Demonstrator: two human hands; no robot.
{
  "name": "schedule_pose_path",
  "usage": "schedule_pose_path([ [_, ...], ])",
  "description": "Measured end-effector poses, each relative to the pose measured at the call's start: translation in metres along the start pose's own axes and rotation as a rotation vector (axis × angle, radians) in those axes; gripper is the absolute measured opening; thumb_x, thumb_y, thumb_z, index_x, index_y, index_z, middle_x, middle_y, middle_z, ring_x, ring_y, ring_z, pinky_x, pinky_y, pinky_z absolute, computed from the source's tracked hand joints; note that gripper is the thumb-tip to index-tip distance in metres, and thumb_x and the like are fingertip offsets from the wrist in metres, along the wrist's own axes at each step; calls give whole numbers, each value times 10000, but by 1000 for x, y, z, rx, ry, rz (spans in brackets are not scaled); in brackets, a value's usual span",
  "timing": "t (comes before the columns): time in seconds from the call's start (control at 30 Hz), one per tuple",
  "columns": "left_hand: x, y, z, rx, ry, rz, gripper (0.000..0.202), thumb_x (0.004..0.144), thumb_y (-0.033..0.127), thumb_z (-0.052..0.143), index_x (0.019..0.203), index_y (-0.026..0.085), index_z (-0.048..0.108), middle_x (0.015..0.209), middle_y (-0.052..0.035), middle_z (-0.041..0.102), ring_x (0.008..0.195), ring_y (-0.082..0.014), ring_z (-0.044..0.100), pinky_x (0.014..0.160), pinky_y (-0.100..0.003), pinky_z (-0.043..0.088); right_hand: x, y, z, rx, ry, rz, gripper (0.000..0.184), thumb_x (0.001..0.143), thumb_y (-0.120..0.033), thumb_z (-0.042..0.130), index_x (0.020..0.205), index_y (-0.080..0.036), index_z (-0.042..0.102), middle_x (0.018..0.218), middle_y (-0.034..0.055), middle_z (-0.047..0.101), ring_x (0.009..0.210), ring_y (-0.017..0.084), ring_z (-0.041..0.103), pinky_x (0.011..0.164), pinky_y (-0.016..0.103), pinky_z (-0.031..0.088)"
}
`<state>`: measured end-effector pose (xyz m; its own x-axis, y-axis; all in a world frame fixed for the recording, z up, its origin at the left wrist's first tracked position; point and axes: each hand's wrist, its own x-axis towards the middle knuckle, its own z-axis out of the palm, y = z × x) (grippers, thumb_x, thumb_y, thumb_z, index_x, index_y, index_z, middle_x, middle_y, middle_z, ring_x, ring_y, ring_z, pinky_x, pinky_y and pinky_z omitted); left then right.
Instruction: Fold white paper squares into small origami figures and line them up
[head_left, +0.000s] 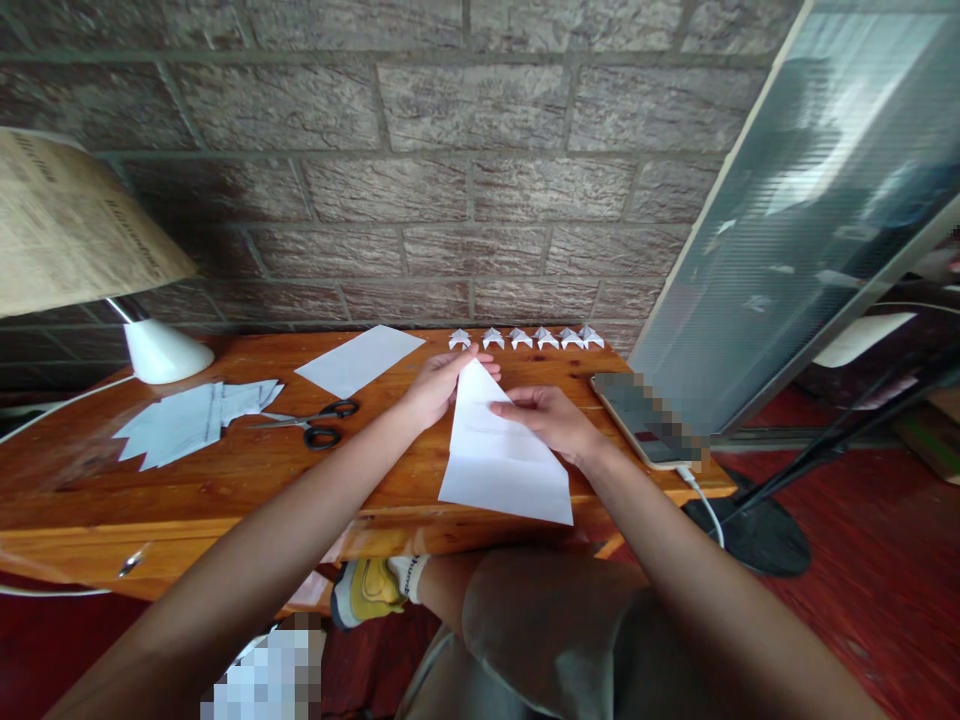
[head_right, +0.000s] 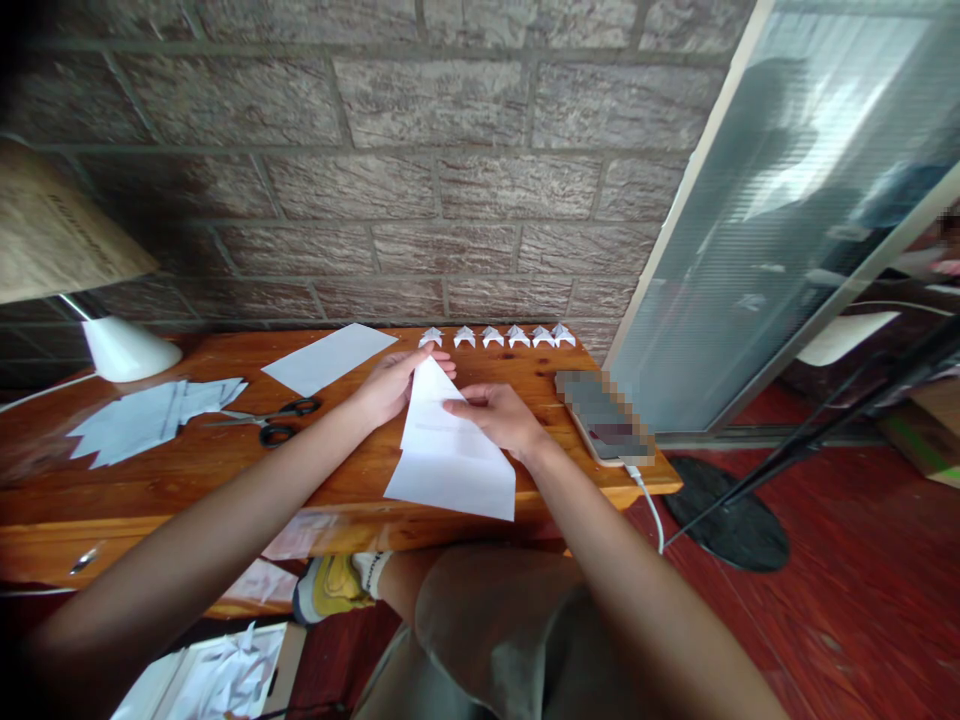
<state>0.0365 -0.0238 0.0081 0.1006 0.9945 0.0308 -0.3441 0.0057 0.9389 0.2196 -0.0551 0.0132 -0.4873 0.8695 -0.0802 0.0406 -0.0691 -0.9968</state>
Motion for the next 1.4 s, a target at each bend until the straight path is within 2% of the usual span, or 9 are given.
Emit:
schedule_pose_path([
  [0.13,-6,-1,5,89,-47,52,429,724,524,723,882,126,738,879,-130,751,803,-224,704,806,-354,530,3,3,-2,-5,-12,-39,384,650,-431,797,905,-153,723,764,21,711,594,115,587,573,234,437],
  [0.3,-11,-5,12,314,-83,101,470,733,573,684,893,139,764,878,-100,755,728,-193,673,687,-289,500,5,4,-1,3,44,-135,385,669,-472,766,881,-152,736,756,2,689,598,93,534,587,227,405],
  [0.4,-11,-7,12,354,-83,141,482,752,588,656,906,144,766,916,-96,754,770,-196,677,706,-282,500,4,1,0,-8,51,-134,399,648,-483,774,857,-144,747,722,0,677,590,93,519,582,232,396],
  [0.6,-11,-6,13,273,-104,134,518,751,606,648,934,131,745,963,-117,750,859,-235,698,778,-330,532,3,-3,3,31,45,-132,398,630,-465,793,833,-126,747,689,3,676,566,89,512,565,231,397],
  [0.73,-10,-3,15,171,-23,166,505,736,587,678,912,117,728,942,-131,750,863,-245,712,813,-360,543,3,-3,-1,30,-14,-74,381,627,-433,803,846,-127,741,721,19,701,591,112,560,586,246,416],
  [0.87,-8,0,14,84,49,201,480,722,558,710,910,116,719,950,-136,749,918,-258,711,879,-386,534,2,-4,-6,-4,-42,-17,358,641,-422,797,820,-119,731,653,0,674,529,86,521,530,226,367],
  [1.13,-6,0,13,45,58,186,459,709,531,736,885,107,715,923,-143,749,931,-274,710,902,-408,525,3,-5,-17,-42,-158,0,380,661,-444,780,846,-115,732,646,-11,654,494,56,455,485,211,296],
  [1.27,-3,1,10,33,66,205,436,736,509,724,886,99,711,914,-143,748,922,-266,712,906,-399,523,2,-6,-21,-63,-175,37,408,674,-461,766,898,-120,737,640,-11,642,480,50,432,459,209,260],
  [1.4,2,8,3,-46,185,251,401,763,475,714,855,84,696,889,-148,745,917,-257,714,919,-397,521,2,-5,-27,-127,-185,52,389,655,-459,778,844,-121,741,586,-29,591,478,38,374,455,204,239],
])
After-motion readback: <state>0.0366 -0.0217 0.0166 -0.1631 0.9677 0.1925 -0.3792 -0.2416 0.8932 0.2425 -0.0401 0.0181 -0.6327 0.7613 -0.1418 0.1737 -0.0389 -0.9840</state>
